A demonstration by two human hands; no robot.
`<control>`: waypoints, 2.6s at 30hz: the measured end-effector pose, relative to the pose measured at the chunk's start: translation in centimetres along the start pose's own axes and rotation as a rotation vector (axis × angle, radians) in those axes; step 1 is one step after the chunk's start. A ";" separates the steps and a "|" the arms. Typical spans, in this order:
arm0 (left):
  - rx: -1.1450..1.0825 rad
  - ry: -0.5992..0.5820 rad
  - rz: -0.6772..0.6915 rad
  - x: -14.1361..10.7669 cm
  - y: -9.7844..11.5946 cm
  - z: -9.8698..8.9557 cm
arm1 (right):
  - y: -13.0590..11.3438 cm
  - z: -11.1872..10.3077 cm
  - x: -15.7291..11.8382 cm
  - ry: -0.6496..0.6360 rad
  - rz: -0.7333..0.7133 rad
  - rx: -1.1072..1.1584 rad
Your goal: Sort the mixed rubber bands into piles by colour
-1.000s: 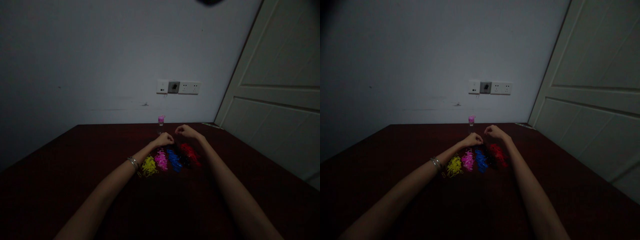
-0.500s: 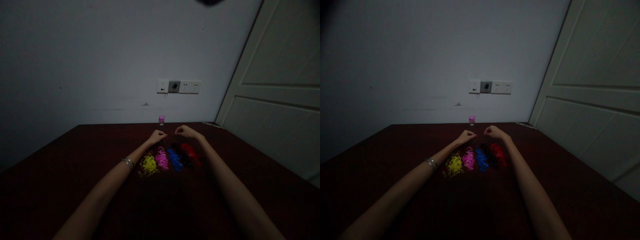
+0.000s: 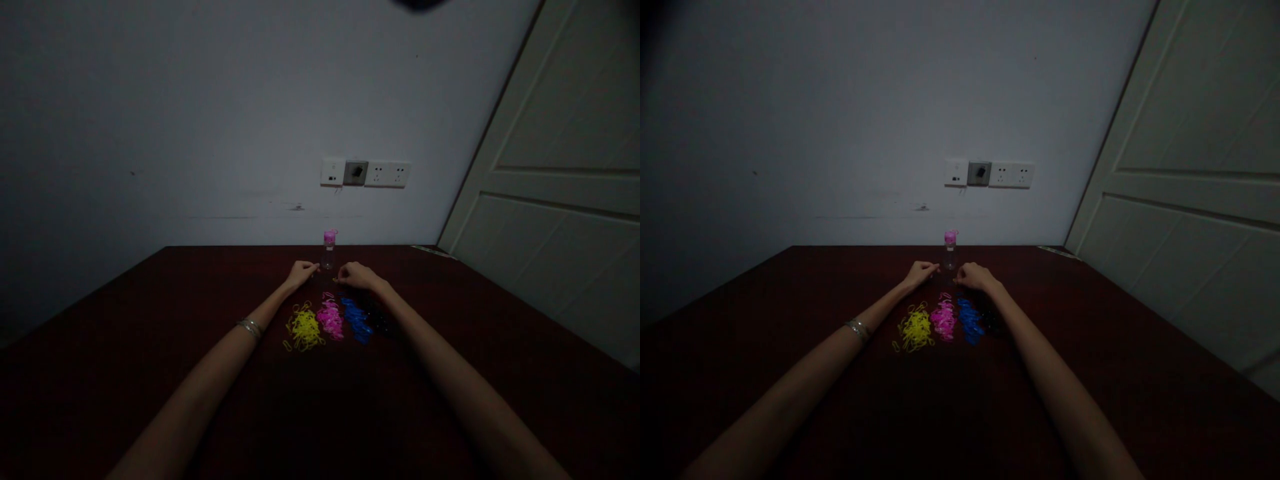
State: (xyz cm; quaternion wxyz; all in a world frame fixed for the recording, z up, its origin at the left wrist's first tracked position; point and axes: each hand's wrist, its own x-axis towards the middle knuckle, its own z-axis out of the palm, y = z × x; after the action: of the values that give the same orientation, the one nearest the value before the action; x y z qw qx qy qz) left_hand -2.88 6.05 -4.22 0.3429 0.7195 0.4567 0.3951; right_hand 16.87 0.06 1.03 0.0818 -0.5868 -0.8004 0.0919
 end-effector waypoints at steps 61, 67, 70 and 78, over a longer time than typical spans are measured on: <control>0.142 -0.073 0.151 -0.4 0.1 0.5 | 3.9 -2.6 -0.8 -0.085 0.017 0.259; 0.420 -0.184 0.217 -0.4 1.3 1.0 | 4.4 -2.6 -1.1 -0.189 0.084 0.334; 0.527 -0.244 0.227 -0.3 2.1 1.2 | 4.5 -2.7 -0.9 -0.186 0.083 0.350; 0.648 -0.248 0.231 -0.7 3.6 1.5 | 5.0 -2.5 -0.8 -0.164 0.074 0.365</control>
State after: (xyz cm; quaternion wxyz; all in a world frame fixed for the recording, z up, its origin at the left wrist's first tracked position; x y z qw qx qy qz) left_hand -0.33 3.96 -1.99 0.1029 0.8802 0.4287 0.1756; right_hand 22.28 0.90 2.19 0.1178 -0.5820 -0.7522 0.2858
